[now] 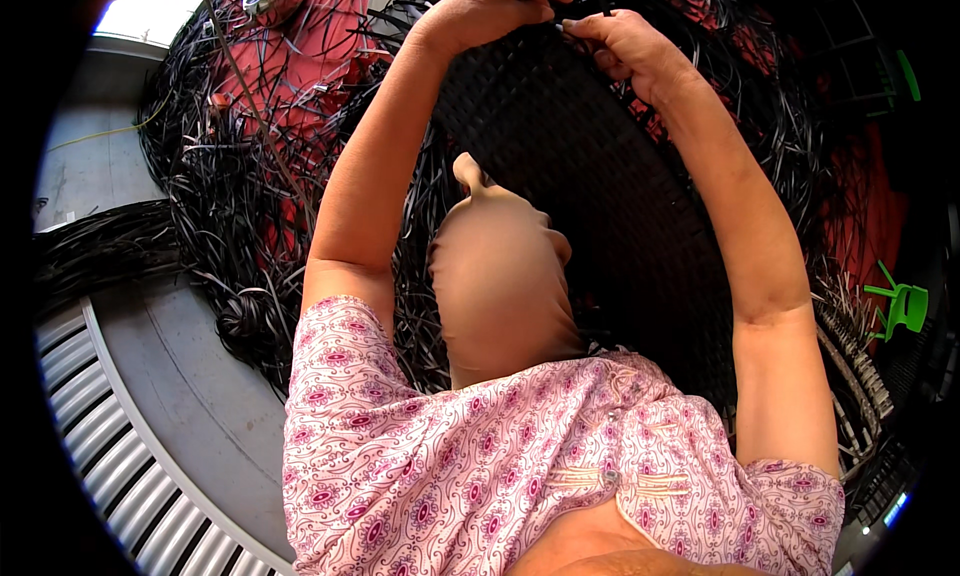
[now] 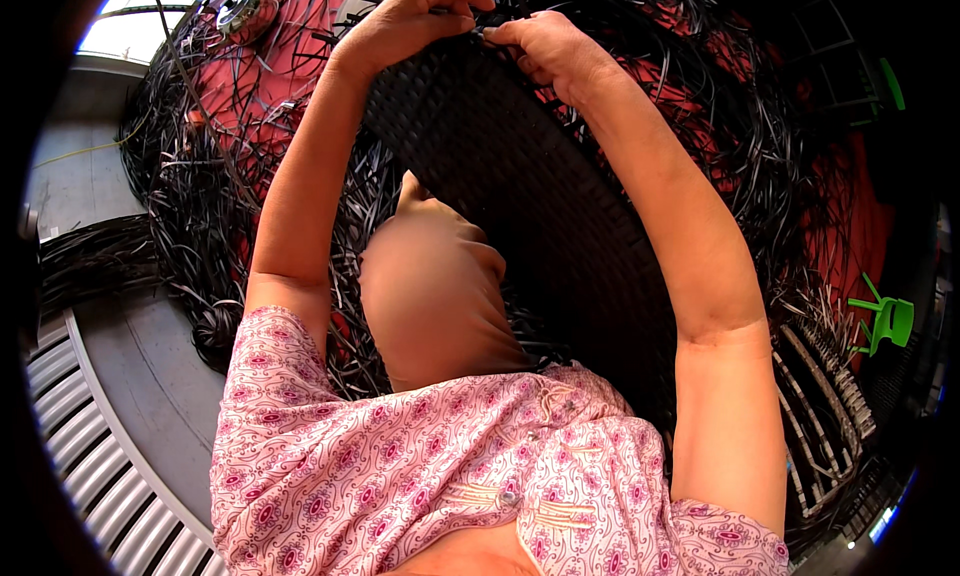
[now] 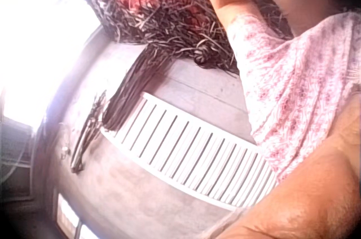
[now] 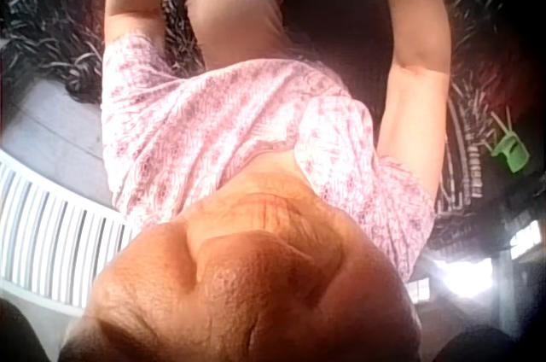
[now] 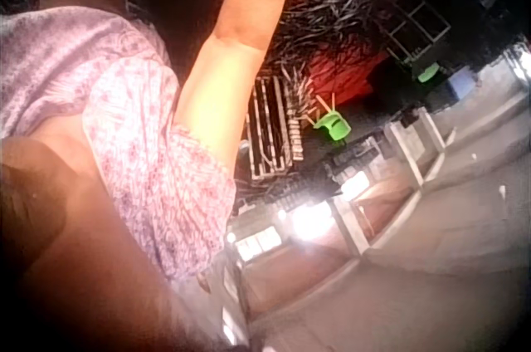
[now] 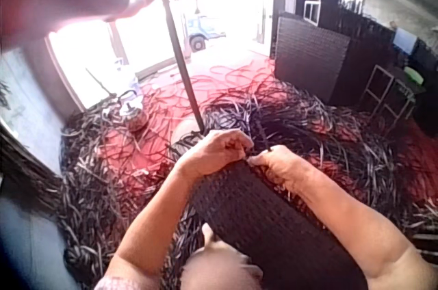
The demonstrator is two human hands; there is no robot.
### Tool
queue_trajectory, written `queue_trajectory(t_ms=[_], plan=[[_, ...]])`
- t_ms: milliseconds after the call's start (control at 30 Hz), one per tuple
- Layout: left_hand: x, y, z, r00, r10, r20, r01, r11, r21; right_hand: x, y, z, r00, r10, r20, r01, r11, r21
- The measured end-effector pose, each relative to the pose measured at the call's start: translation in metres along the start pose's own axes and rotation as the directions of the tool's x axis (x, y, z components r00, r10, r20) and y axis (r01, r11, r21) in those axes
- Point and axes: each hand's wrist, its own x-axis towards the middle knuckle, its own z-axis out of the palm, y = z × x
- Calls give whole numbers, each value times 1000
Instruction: The person sits cross-legged on the floor and weaves a black basket by hand. They interlace black plastic strips through a pre-existing frame, pulling the strips tight and adjusting the weave pattern to build up the basket's structure.
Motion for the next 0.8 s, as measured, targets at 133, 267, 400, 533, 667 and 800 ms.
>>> queue_trajectory(t_ms=[133, 267, 400, 533, 667, 800], plan=[[-5, 5, 1, 998, -26, -55, 22, 997, -80, -1, 1, -3, 998, -25, 60, 22, 999, 48], [-14, 16, 1, 982, 54, -183, -15, 979, 206, -2, -4, -7, 992, -19, 121, 22, 1000, -19], [-26, 13, -1, 975, 107, -196, -66, 976, 205, -15, -16, 5, 990, -109, 86, 124, 971, -202], [-31, 13, 5, 956, 168, -240, -132, 979, 158, -13, -17, 6, 979, -203, 33, 200, 905, -377], [-42, -8, 10, 915, 236, -327, -174, 962, 209, -23, -9, 27, 835, -528, -155, 306, 679, -667], [-40, -10, 25, 852, 320, -414, -176, 920, 350, -37, -13, 53, 790, -576, -210, 255, 620, -742]])
